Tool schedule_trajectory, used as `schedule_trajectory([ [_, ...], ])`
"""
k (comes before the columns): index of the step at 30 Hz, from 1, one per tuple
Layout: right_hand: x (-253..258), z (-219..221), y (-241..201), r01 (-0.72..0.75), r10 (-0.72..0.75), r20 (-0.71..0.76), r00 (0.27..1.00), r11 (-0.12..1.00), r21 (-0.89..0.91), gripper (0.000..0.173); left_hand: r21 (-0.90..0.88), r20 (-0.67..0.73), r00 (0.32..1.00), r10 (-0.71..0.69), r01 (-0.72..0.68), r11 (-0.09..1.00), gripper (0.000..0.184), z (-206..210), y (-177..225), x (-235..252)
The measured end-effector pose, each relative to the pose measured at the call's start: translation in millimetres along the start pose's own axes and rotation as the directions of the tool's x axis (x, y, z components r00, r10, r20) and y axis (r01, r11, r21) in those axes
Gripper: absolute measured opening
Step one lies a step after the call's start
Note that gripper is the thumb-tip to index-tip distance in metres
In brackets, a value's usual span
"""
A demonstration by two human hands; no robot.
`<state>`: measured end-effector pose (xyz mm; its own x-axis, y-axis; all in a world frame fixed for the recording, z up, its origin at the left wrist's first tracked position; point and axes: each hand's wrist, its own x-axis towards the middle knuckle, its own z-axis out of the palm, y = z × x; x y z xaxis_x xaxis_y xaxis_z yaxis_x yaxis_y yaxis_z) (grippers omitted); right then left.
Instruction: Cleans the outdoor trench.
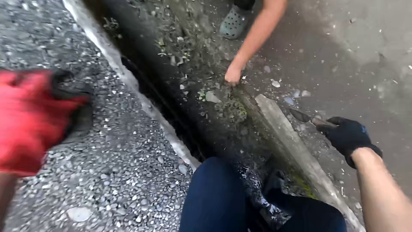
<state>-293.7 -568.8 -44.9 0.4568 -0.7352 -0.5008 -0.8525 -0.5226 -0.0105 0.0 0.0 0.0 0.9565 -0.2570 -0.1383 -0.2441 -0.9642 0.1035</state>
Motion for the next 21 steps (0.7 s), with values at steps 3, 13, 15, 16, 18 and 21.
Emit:
schedule_trajectory([
  [3, 1, -12, 18, -0.046, 0.046, 0.027, 0.999, 0.999, -0.016, 0.039, 0.081, 0.348, 0.912, 0.217, -0.260, 0.962, 0.052, 71, 89, 16],
  [13, 28, -20, 39, -0.092, 0.098, 0.090, 0.991, 0.994, -0.065, 0.031, -0.026, 0.847, 0.458, 0.269, -0.469, 0.883, 0.046, 287, 341, 21],
  [15, 24, -17, 38, -0.110, 0.113, 0.069, 0.991, 0.993, -0.040, 0.031, -0.012, 0.860, 0.435, 0.266, -0.504, 0.864, 0.038, 298, 378, 9],
  [16, 20, -13, 37, -0.112, 0.115, 0.068, 0.991, 0.993, -0.037, 0.032, -0.023, 0.863, 0.415, 0.288, -0.538, 0.842, 0.040, 304, 391, 3],
  [18, 10, -3, 41, -0.120, 0.121, 0.088, 0.989, 0.993, -0.009, 0.034, -0.070, 0.866, 0.356, 0.351, -0.610, 0.789, 0.049, 313, 399, -6],
  [21, -1, 13, 62, -0.156, 0.142, 0.151, 0.978, 0.984, 0.084, 0.039, -0.095, 0.859, 0.298, 0.416, -0.705, 0.703, 0.052, 306, 383, -5],
])
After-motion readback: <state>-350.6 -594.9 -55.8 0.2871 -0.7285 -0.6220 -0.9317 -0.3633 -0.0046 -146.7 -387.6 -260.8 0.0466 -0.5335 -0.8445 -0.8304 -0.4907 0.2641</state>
